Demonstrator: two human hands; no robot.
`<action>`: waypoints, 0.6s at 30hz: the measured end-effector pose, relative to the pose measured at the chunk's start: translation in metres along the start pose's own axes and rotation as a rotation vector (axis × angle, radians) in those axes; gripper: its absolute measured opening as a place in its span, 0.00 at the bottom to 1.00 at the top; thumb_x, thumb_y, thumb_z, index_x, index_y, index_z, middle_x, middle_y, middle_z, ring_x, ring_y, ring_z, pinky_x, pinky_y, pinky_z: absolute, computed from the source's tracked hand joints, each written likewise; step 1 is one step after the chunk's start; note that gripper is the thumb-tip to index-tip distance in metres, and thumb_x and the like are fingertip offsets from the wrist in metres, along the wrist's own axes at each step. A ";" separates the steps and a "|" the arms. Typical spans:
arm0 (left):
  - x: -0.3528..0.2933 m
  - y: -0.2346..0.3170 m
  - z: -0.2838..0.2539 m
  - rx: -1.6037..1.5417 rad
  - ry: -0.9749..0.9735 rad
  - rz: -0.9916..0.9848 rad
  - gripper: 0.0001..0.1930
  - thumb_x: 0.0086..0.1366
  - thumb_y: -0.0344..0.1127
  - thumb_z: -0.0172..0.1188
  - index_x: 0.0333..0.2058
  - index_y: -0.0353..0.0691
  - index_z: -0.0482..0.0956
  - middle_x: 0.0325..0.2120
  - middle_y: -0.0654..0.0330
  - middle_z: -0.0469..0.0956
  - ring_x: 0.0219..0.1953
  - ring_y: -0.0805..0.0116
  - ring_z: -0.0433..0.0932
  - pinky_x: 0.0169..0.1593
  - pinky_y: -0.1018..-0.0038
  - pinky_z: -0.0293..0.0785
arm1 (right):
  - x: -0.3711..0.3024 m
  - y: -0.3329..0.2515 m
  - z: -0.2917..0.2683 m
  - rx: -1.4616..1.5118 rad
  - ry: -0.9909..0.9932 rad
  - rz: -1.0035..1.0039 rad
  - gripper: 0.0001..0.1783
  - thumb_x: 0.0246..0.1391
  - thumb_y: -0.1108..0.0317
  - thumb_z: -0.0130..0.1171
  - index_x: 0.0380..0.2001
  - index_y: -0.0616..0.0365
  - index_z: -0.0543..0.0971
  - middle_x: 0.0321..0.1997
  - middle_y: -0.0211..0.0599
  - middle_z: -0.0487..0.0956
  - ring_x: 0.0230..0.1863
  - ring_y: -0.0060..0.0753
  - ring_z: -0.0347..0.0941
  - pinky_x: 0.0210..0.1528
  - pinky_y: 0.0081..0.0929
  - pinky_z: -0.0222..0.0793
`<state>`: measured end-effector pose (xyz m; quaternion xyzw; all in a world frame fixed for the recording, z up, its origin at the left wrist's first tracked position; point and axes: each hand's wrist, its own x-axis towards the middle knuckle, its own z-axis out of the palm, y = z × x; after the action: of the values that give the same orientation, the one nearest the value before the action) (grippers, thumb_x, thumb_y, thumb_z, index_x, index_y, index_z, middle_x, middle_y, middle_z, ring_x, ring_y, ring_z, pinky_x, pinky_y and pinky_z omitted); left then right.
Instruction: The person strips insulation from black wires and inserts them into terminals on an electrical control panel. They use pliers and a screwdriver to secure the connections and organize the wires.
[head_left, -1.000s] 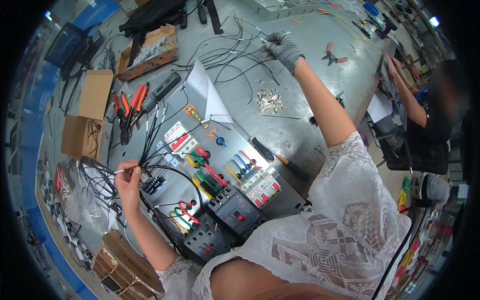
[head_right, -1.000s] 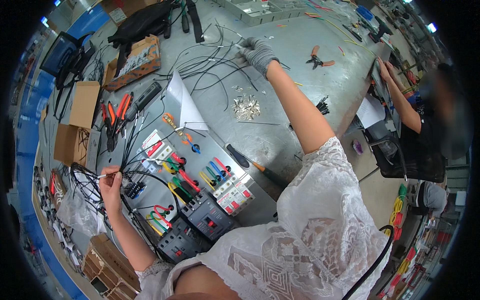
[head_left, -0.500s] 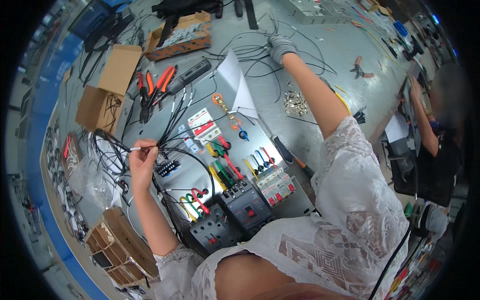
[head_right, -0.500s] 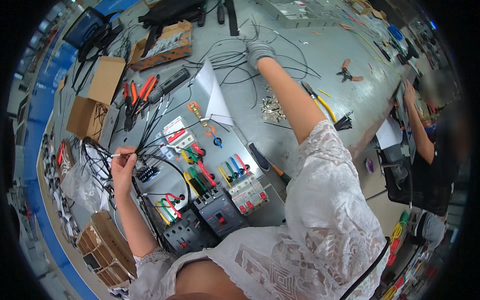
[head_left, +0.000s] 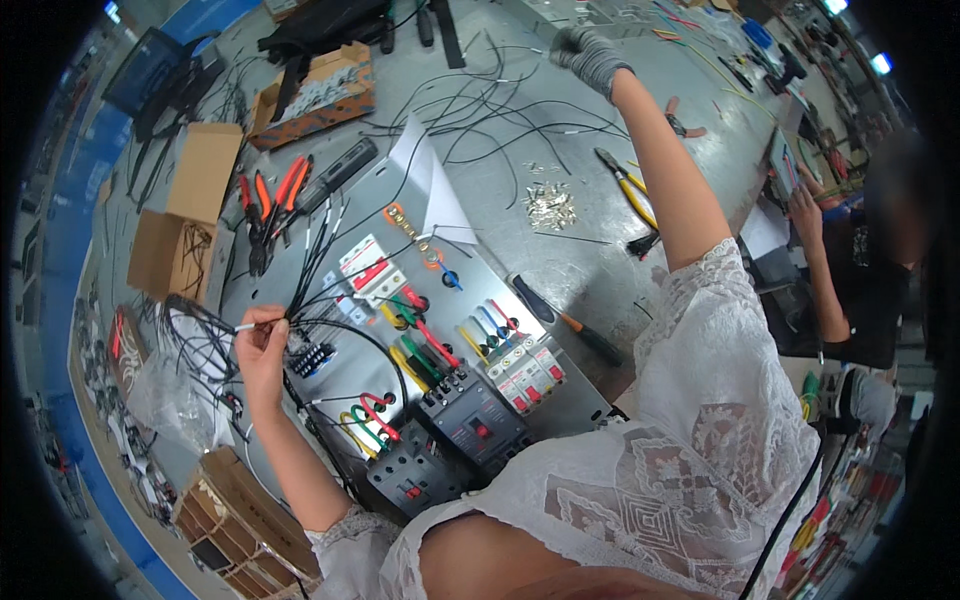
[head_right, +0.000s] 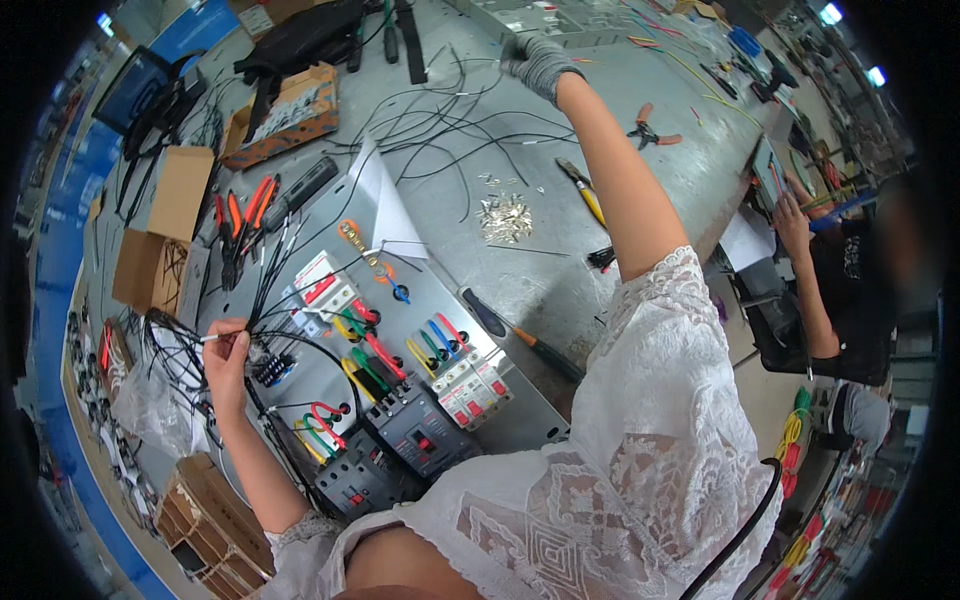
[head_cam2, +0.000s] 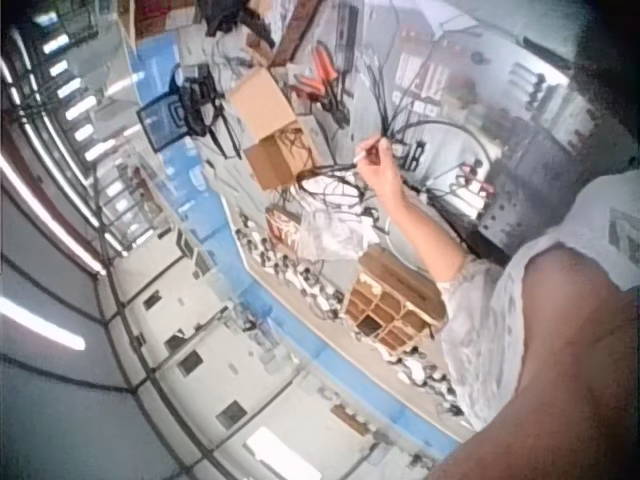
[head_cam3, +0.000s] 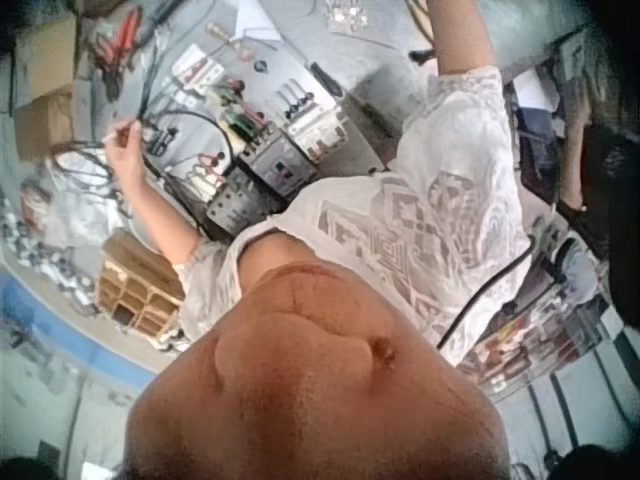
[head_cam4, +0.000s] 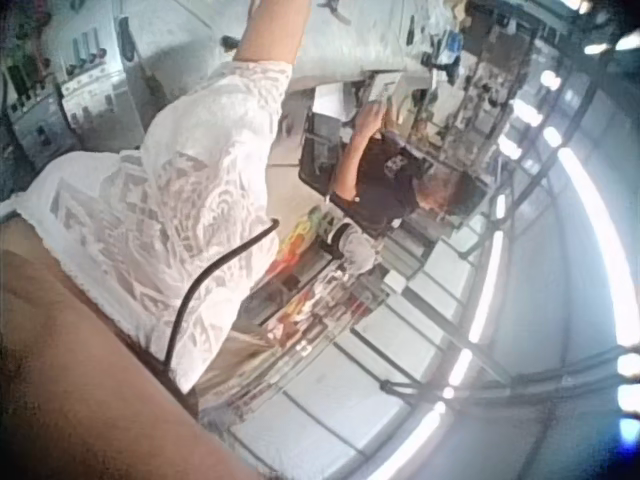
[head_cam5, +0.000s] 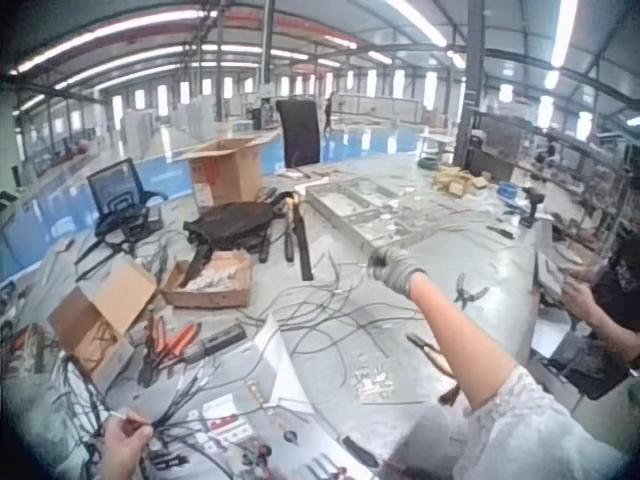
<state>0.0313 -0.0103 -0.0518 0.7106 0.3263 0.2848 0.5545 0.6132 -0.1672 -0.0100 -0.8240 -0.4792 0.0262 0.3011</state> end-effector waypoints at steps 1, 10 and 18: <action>-0.001 0.002 -0.001 -0.010 0.003 -0.002 0.04 0.58 0.23 0.55 0.32 0.37 0.71 0.35 0.64 0.71 0.32 0.79 0.66 0.37 0.83 0.62 | -0.003 0.000 -0.003 0.058 -0.142 0.004 0.07 0.43 0.70 0.63 0.29 0.57 0.78 0.26 0.35 0.79 0.29 0.30 0.74 0.36 0.28 0.69; 0.004 0.002 0.010 -0.038 -0.020 0.009 0.06 0.58 0.24 0.56 0.34 0.37 0.71 0.34 0.64 0.71 0.34 0.78 0.67 0.40 0.82 0.62 | -0.053 0.050 0.009 -0.048 -0.461 0.247 0.09 0.41 0.71 0.62 0.30 0.56 0.80 0.28 0.36 0.81 0.28 0.32 0.74 0.31 0.30 0.69; -0.005 -0.003 -0.010 0.125 0.012 -0.014 0.05 0.58 0.28 0.57 0.33 0.36 0.74 0.28 0.67 0.72 0.32 0.79 0.69 0.38 0.81 0.66 | -0.072 0.045 0.037 -0.324 -0.375 0.188 0.13 0.49 0.65 0.55 0.37 0.58 0.77 0.36 0.45 0.77 0.38 0.40 0.73 0.42 0.36 0.67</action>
<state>0.0198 -0.0072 -0.0525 0.7400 0.3517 0.2643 0.5089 0.5965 -0.2241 -0.0818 -0.8831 -0.4461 0.1293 0.0672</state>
